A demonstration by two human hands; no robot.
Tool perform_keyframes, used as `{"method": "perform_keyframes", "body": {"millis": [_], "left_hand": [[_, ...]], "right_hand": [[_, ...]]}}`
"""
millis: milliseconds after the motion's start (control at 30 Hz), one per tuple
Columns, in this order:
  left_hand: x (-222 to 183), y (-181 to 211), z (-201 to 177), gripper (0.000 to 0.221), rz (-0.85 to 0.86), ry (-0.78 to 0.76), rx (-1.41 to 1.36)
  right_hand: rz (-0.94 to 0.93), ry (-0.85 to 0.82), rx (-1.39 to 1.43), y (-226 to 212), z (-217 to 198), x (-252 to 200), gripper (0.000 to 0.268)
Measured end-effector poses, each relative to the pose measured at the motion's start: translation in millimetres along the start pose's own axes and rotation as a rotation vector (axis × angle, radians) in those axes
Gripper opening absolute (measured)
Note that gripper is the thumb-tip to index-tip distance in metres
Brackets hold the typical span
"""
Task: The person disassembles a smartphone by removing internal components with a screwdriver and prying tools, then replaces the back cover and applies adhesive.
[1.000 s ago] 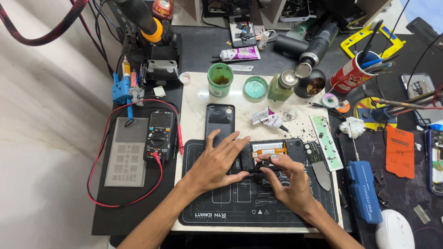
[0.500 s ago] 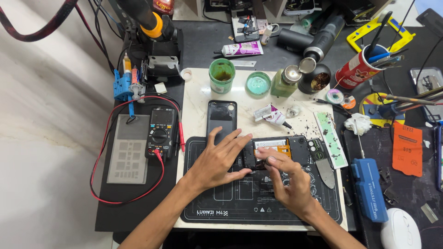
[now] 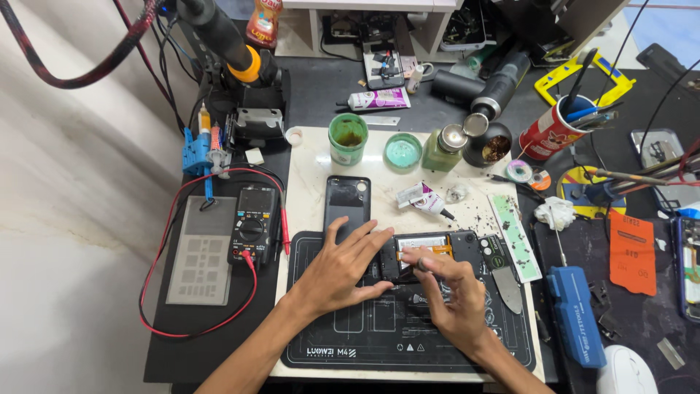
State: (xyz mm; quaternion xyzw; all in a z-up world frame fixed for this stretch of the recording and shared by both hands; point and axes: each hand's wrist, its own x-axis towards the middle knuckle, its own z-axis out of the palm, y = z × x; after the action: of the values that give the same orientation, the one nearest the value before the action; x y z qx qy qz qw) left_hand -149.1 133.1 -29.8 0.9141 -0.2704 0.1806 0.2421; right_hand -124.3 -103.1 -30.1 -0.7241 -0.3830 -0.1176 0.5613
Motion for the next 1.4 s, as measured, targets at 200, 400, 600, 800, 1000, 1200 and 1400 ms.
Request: {"method": "perform_keyframes", "body": {"millis": [200, 400, 600, 800, 1000, 1200, 1400], "left_hand": [[0, 0, 0, 0.085, 0.009, 0.003, 0.017], [2, 2, -2, 0.085, 0.005, -0.007, 0.005], [2, 3, -4, 0.085, -0.002, -0.011, -0.021], [3, 5, -6, 0.084, 0.014, -0.003, -0.002], [5, 3, -5, 0.086, 0.008, -0.014, -0.010], [4, 6, -6, 0.083, -0.012, -0.019, -0.030], [4, 7, -6, 0.082, -0.005, -0.009, -0.039]], "right_hand": [[0.061, 0.030, 0.098, 1, 0, -6, 0.041], [-0.081, 0.045, -0.040, 0, 2, -2, 0.050], [-0.091, 0.026, -0.037, -5, 3, 0, 0.047], [-0.072, -0.085, -0.075, -3, 3, 2, 0.055], [-0.110, -0.103, -0.034, 6, 5, -4, 0.068], [-0.048, -0.064, -0.082, 12, 1, -2, 0.070], [-0.042, -0.140, 0.016, 5, -3, -3, 0.064]]}}
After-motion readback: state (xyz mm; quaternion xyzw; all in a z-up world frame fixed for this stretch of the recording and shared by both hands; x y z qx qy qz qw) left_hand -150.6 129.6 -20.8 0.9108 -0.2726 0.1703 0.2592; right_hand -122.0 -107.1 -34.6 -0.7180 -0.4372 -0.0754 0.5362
